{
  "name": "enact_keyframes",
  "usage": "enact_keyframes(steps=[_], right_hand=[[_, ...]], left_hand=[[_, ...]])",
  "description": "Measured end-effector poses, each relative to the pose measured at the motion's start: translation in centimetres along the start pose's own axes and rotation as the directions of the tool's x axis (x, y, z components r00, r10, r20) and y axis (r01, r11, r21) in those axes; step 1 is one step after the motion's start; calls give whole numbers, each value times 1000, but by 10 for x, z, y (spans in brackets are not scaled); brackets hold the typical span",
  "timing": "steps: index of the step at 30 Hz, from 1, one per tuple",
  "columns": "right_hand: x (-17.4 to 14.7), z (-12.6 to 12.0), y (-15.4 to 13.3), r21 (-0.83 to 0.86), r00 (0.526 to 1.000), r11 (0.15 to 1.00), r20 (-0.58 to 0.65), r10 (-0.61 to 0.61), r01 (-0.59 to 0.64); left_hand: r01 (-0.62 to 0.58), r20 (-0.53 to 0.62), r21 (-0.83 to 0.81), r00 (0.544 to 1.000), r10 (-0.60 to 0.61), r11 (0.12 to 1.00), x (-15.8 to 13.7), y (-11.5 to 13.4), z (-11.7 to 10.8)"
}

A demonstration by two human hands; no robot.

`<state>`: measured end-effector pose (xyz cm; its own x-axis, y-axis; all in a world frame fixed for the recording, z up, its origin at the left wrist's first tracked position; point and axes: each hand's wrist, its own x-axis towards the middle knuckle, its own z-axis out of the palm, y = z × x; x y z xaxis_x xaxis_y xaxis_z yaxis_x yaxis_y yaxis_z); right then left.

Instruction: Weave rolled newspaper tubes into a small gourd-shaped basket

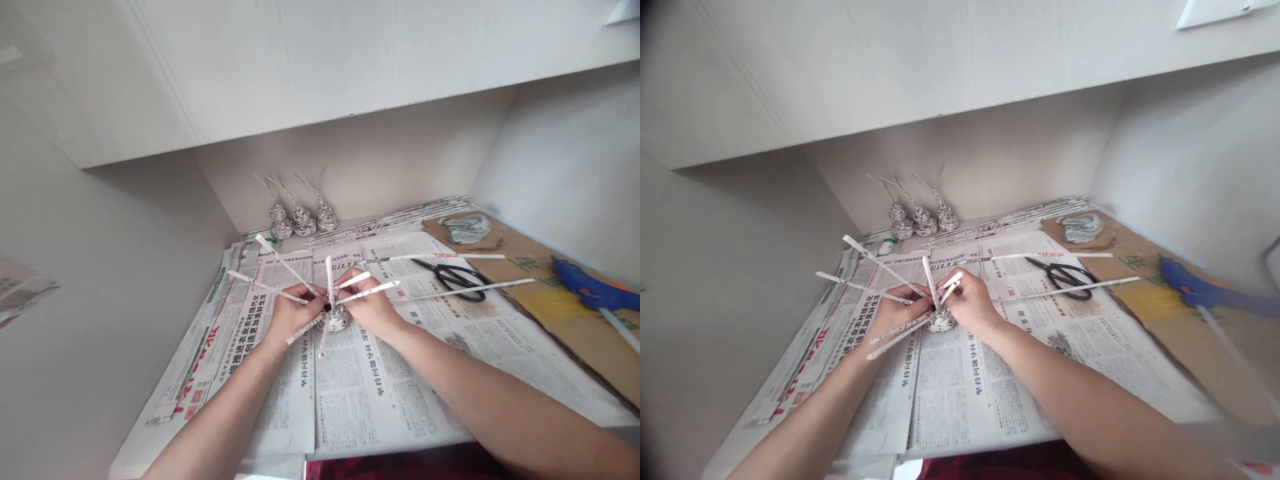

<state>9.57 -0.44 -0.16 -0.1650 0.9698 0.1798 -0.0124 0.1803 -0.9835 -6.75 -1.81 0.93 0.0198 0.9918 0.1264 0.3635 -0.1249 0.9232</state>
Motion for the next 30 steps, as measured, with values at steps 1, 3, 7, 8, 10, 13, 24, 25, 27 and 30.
enact_keyframes(steps=[1, 3, 7, 8, 10, 13, 24, 25, 27, 30], right_hand=[[0, 0, 1, 12, 1000, 1000, 2, 19, -19], [1, 1, 2, 43, 997, 996, -7, 78, -78], [4, 2, 4, 127, 981, 979, -93, 172, -160], [5, 2, 4, 162, 978, 973, -101, 181, -163], [7, 1, 3, 240, 980, 958, -78, 182, -159], [9, -2, 1, 314, 989, 939, 1, 151, -144], [10, 0, 7, 276, 961, 926, -29, 276, -257], [10, 1, 6, 298, 954, 914, -35, 299, -276], [10, 3, 3, 324, 944, 899, -46, 327, -296], [10, 4, 1, 341, 948, 900, -61, 311, -273]], left_hand=[[-4, -2, 0, 1000, 4, 1000, 0, 0, 0], [-10, -6, -15, 1000, 10, 1000, 0, -1, 1], [-18, -16, -38, 1000, 17, 999, 0, -7, 5], [-21, -18, -41, 1000, 20, 999, 0, -7, 6], [-20, -21, -23, 1000, 19, 1000, 0, -5, 7], [-14, -40, 37, 999, 16, 999, -2, 1, 6], [-2, -56, 29, 998, 4, 1000, -5, 4, 9], [-2, -58, 34, 998, 4, 999, -5, 5, 9], [-7, -67, 53, 998, 10, 999, -5, 6, 10], [-17, -85, 67, 996, 22, 998, -5, 5, 11]])
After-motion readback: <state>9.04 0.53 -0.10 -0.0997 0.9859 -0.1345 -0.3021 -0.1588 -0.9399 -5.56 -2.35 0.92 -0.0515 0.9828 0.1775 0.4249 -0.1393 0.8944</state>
